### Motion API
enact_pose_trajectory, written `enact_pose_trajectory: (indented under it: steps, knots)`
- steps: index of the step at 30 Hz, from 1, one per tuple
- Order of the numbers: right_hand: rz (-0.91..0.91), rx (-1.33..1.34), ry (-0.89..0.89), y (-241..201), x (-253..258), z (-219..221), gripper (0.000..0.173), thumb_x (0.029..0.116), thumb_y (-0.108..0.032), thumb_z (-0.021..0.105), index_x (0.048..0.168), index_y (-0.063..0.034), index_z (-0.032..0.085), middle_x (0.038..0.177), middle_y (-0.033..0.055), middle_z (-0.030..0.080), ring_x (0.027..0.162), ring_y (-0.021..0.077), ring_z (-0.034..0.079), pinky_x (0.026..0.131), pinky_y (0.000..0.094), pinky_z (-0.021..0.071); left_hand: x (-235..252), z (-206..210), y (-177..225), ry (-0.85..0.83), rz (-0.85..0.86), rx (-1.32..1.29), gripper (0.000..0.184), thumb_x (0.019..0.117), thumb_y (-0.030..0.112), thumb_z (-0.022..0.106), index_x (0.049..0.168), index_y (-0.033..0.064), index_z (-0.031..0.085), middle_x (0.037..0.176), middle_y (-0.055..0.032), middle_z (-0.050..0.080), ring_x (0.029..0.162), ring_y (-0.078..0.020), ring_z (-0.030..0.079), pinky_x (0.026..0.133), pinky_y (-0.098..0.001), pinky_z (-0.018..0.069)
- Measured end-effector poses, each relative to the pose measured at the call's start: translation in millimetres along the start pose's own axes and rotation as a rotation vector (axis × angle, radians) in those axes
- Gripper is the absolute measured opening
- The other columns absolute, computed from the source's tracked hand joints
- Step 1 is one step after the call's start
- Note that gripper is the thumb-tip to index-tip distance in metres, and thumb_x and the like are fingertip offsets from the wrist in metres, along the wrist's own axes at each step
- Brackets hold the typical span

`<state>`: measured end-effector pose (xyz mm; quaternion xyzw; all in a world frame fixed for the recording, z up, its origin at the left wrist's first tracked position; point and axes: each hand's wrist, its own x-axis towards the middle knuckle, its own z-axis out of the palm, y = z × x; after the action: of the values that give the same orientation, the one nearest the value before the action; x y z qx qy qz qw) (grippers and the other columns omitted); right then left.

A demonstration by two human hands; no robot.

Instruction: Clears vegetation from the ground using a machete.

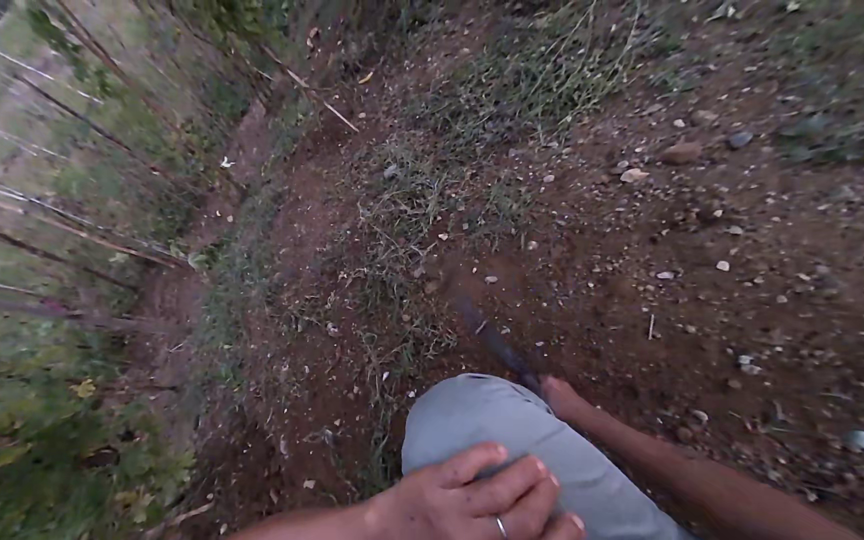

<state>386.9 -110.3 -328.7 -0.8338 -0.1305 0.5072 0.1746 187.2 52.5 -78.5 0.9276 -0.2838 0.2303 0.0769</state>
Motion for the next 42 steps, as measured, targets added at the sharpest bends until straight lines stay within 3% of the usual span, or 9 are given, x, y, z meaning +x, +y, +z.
enact_pose_trajectory:
  steps: [6,12,14,17,22,29,34,38,42]
  knots:
    - [-0.062,-0.225,-0.031,16.7,-30.3,-59.5,0.039,0.0954,-0.018,0.072,0.123,0.0076,0.063,0.110,0.0321,0.067,0.104,0.0473,0.067,0.092,0.0642,0.0512,-0.8,-0.2,-0.6,0.002,-0.004,0.018,0.033,0.1056,0.038,0.050,0.123,0.0178,0.069,0.126,-0.0036,0.070,0.131,-0.0172,0.055,0.118,-0.0354,0.0291]
    - [0.059,0.586,0.271,-1.4,-16.0,-38.9,0.031,0.0981,-0.011,0.063,0.123,0.0042,0.052,0.073,0.0051,0.061,0.052,0.0132,0.062,0.054,0.0323,0.0588,-0.6,-2.0,1.0,-0.007,-0.013,0.009,0.032,0.1060,0.037,0.050,0.123,0.0173,0.068,0.125,-0.0038,0.070,0.130,-0.0170,0.056,0.118,-0.0346,0.0296]
    - [0.019,0.418,0.249,12.5,-17.3,-18.6,0.036,0.0938,-0.010,0.066,0.123,0.0079,0.055,0.082,0.0139,0.066,0.063,0.0216,0.067,0.062,0.0396,0.0600,-0.7,-1.0,0.7,-0.003,-0.011,0.002,0.033,0.1058,0.037,0.050,0.123,0.0166,0.068,0.126,-0.0043,0.070,0.130,-0.0173,0.056,0.118,-0.0349,0.0298]
    - [0.012,-0.184,-0.073,30.2,-34.2,-15.5,0.048,0.0973,-0.022,0.070,0.131,0.0092,0.057,0.124,0.0334,0.064,0.119,0.0472,0.063,0.102,0.0619,0.0483,-0.2,1.1,0.8,0.012,-0.004,-0.004,0.033,0.1057,0.038,0.050,0.123,0.0167,0.069,0.126,-0.0040,0.070,0.131,-0.0174,0.056,0.118,-0.0354,0.0294]
    - [-0.049,-0.214,-0.012,34.6,-49.5,-64.5,0.041,0.0954,-0.021,0.073,0.127,0.0047,0.063,0.109,0.0315,0.068,0.101,0.0478,0.068,0.090,0.0652,0.0524,0.0,-0.6,1.7,0.007,-0.015,-0.008,0.032,0.1053,0.037,0.051,0.121,0.0165,0.070,0.124,-0.0045,0.071,0.129,-0.0178,0.057,0.118,-0.0357,0.0308]
    - [0.033,0.709,0.356,-1.4,-17.1,-48.7,0.028,0.0973,-0.009,0.062,0.120,0.0038,0.052,0.070,0.0031,0.061,0.051,0.0125,0.063,0.053,0.0313,0.0594,0.3,0.4,0.7,0.014,-0.012,0.015,0.033,0.1055,0.038,0.050,0.122,0.0163,0.069,0.124,-0.0043,0.070,0.129,-0.0177,0.057,0.117,-0.0353,0.0312]
    - [0.008,-0.251,-0.073,49.2,-29.5,-8.2,0.048,0.0979,-0.021,0.067,0.138,0.0037,0.056,0.128,0.0326,0.063,0.121,0.0488,0.061,0.101,0.0657,0.0480,0.2,-0.1,0.1,0.001,-0.010,0.001,0.033,0.1055,0.038,0.051,0.123,0.0171,0.069,0.126,-0.0036,0.070,0.131,-0.0166,0.055,0.118,-0.0351,0.0295]
    - [-0.041,-0.422,-0.093,46.6,-37.8,-15.0,0.046,0.0977,-0.027,0.066,0.139,-0.0085,0.058,0.123,0.0286,0.067,0.117,0.0495,0.064,0.094,0.0676,0.0507,-0.4,-1.7,0.2,-0.013,-0.020,0.008,0.032,0.1055,0.038,0.050,0.124,0.0180,0.068,0.127,-0.0028,0.069,0.132,-0.0161,0.054,0.118,-0.0347,0.0288]
    - [-0.029,0.013,0.135,28.6,-24.5,-24.3,0.046,0.0947,-0.018,0.070,0.132,0.0046,0.059,0.115,0.0313,0.067,0.108,0.0465,0.066,0.094,0.0645,0.0506,-2.5,-3.4,-0.3,-0.011,-0.027,0.002,0.032,0.1053,0.037,0.051,0.124,0.0169,0.068,0.127,-0.0034,0.069,0.132,-0.0163,0.054,0.118,-0.0347,0.0282]
